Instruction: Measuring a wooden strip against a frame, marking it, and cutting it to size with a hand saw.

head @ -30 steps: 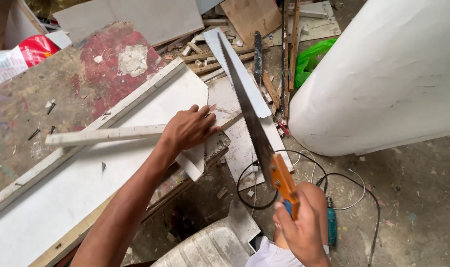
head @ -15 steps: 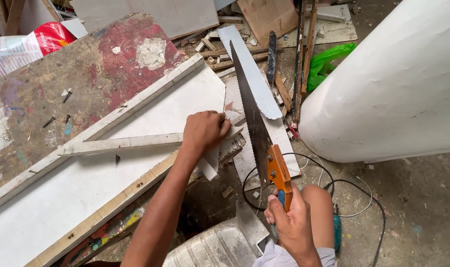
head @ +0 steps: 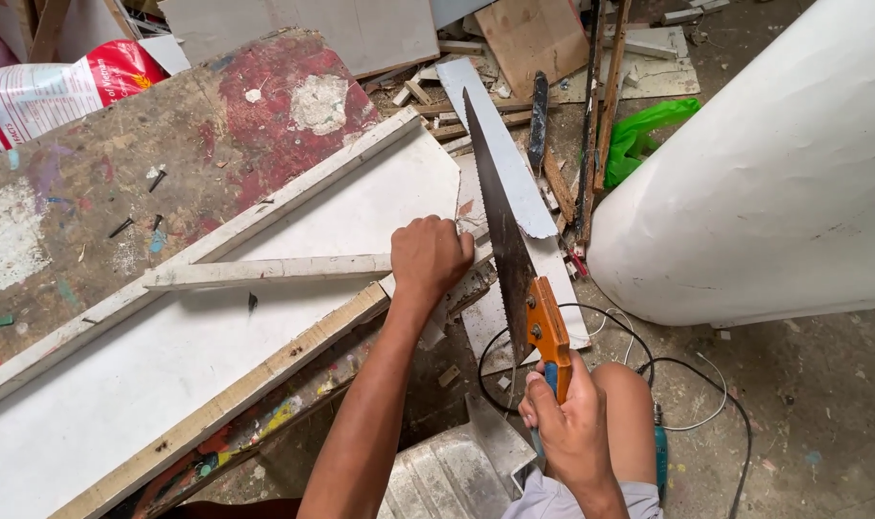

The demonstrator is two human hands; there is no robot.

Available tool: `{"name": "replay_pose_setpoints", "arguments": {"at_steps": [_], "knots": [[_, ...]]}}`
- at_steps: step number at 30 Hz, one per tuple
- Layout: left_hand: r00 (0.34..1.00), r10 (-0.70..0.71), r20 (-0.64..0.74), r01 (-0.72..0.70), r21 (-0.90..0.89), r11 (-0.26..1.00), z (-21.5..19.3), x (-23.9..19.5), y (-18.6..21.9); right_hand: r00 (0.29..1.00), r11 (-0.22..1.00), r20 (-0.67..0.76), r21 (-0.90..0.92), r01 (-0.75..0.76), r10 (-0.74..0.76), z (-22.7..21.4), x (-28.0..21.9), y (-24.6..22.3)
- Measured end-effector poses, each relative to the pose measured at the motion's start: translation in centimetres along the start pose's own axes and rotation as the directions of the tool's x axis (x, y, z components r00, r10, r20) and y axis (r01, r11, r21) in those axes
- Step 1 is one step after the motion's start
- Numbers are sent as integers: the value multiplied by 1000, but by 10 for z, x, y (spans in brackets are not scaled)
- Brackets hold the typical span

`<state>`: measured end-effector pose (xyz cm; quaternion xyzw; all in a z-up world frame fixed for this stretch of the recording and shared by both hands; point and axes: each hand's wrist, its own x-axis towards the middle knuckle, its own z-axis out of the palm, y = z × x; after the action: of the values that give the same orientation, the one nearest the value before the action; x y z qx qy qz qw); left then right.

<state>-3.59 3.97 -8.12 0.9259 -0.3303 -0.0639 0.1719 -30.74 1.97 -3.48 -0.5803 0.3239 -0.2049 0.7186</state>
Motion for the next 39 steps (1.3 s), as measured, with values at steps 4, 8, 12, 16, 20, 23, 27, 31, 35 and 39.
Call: {"name": "replay_pose_setpoints", "arguments": {"at_steps": [4,8,12,16,20,23,27,31,35,39], "knots": [[1000,-13,26,13,24,1000,-7,-1,3,999,990,-46,-142,-29,22,6,-3,-13],[998,-30,48,28,59,998,-9,0,4,995,935,-97,-350,-66,34,6,-12,-19],[999,-17,34,15,54,998,-4,0,2,993,890,-106,-444,-102,61,-1,-21,-16],[1000,15,8,-16,87,996,-3,0,1,988,910,-119,-393,-134,94,11,-9,-36],[1000,-8,7,7,74,997,-2,0,0,989,922,-107,-362,-138,106,11,-9,-33],[1000,-5,0,5,72,997,-2,3,-1,988,926,-114,-351,-139,105,6,-18,-30],[1000,4,15,-5,75,997,1,0,-2,990,907,-107,-402,-126,90,15,-1,-38],[997,-48,65,46,41,998,-6,-4,3,982,917,-144,-363,-164,118,18,-2,-46],[1000,-16,-9,17,46,999,-4,0,0,963,852,-195,-456,-256,185,17,-17,-53],[1000,-15,-2,16,27,1000,1,0,0,953,863,-215,-415,-287,214,19,-18,-63]]}}
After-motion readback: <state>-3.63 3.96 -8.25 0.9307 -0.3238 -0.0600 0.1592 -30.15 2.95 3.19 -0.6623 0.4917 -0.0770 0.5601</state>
